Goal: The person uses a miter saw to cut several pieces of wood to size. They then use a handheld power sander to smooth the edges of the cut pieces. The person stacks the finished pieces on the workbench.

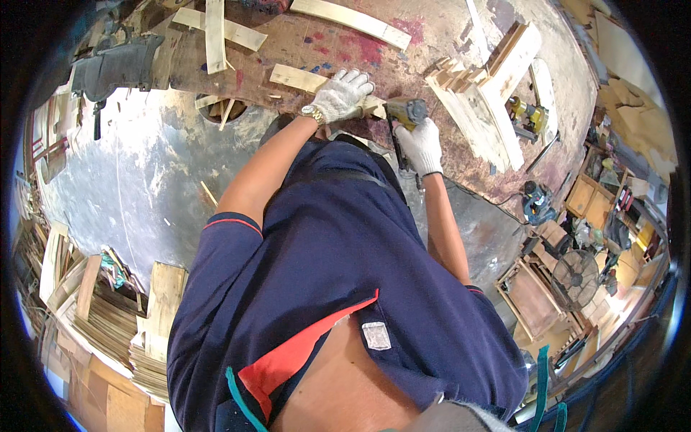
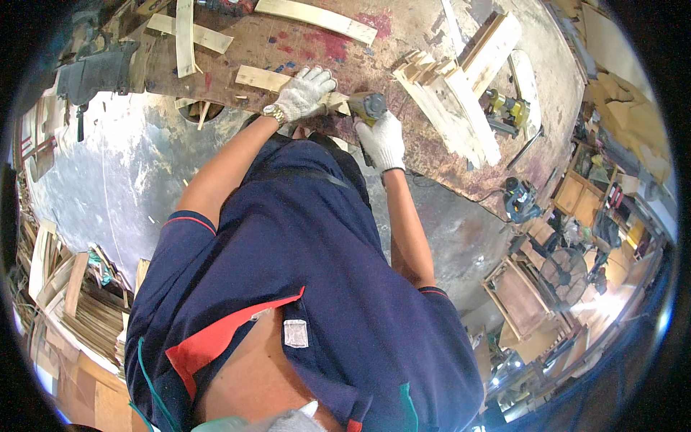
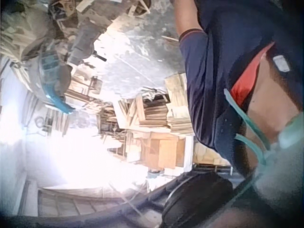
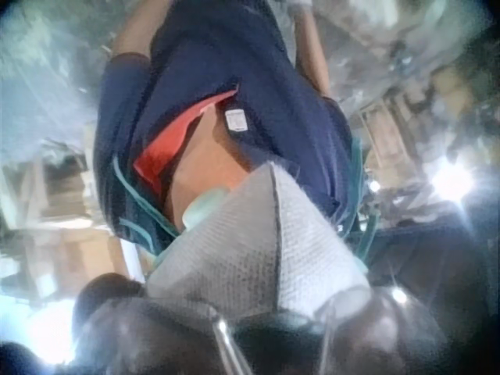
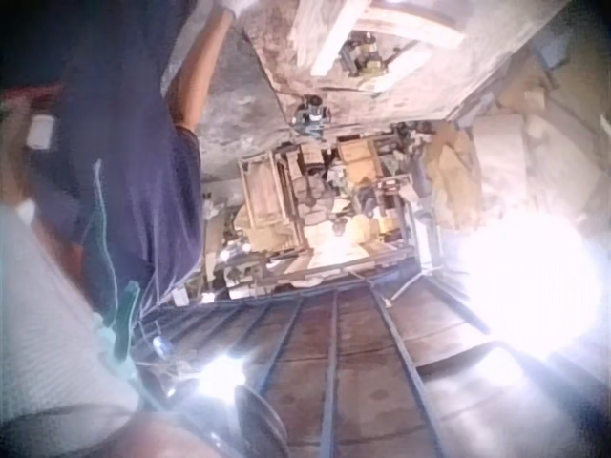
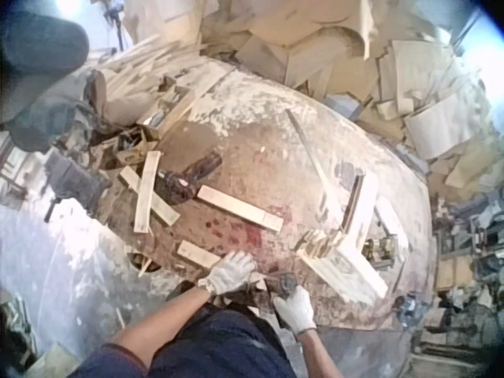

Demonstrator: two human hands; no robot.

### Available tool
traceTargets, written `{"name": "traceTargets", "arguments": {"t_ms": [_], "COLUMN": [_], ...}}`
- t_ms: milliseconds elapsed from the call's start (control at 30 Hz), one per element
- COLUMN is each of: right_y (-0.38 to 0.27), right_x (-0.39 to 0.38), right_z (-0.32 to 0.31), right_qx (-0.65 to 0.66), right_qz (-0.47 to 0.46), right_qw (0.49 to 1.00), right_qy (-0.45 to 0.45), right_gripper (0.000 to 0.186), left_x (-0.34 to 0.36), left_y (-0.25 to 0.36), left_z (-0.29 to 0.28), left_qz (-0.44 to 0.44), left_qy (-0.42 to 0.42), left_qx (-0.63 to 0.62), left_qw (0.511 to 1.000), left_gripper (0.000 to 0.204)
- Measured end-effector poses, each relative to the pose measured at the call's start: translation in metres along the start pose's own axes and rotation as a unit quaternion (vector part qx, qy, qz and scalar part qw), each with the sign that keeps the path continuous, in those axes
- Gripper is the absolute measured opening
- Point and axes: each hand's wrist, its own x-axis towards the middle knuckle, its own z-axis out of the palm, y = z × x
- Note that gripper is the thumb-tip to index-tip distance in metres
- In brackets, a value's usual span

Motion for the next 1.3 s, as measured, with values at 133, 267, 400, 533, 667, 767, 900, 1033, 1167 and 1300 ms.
{"name": "traceTargets", "arguments": {"t_ms": [133, 267, 400, 533, 667, 767, 900, 1033, 1167, 1300], "right_y": [0.022, 0.027, 0.013, -0.004, -0.010, -0.013, -0.017, -0.017, 0.013, 0.013], "right_x": [-0.007, -0.010, -0.009, -0.014, -0.011, -0.009, -0.007, -0.008, -0.009, -0.012], "right_z": [-0.003, 0.002, 0.009, 0.001, 0.008, 0.016, 0.018, 0.000, -0.003, -0.005], "right_qx": [0.029, 0.019, 0.008, 0.007, -0.022, 0.002, 0.019, 0.001, 0.034, 0.028], "right_qz": [0.017, 0.027, -0.007, -0.008, -0.008, -0.032, -0.024, 0.036, 0.026, 0.065], "right_qw": [0.999, 0.999, 1.000, 1.000, 0.999, 0.999, 0.999, 0.999, 0.999, 0.997], "right_qy": [0.007, -0.007, -0.004, -0.011, -0.030, -0.022, -0.011, 0.004, 0.021, -0.019], "right_gripper": [0.040, 0.041, 0.043, 0.044, 0.043, 0.043, 0.043, 0.038, 0.038, 0.040], "left_x": [0.000, -0.001, 0.001, 0.003, -0.001, 0.000, 0.003, 0.001, 0.003, 0.001], "left_y": [0.003, 0.004, 0.004, 0.005, 0.005, -0.001, 0.003, 0.002, 0.008, 0.008], "left_z": [-0.009, -0.011, -0.018, -0.022, -0.008, -0.001, -0.016, -0.006, -0.023, -0.025], "left_qz": [-0.019, -0.026, -0.026, -0.035, -0.033, -0.023, -0.022, -0.021, -0.033, -0.041], "left_qy": [-0.037, -0.036, -0.065, -0.073, -0.067, -0.054, -0.081, -0.061, -0.092, -0.097], "left_qx": [-0.028, -0.040, -0.041, -0.033, -0.010, 0.003, -0.003, 0.018, -0.017, -0.026], "left_qw": [0.999, 0.998, 0.997, 0.996, 0.997, 0.998, 0.996, 0.998, 0.995, 0.994], "left_gripper": [0.065, 0.066, 0.068, 0.069, 0.071, 0.072, 0.071, 0.074, 0.075, 0.078]}}
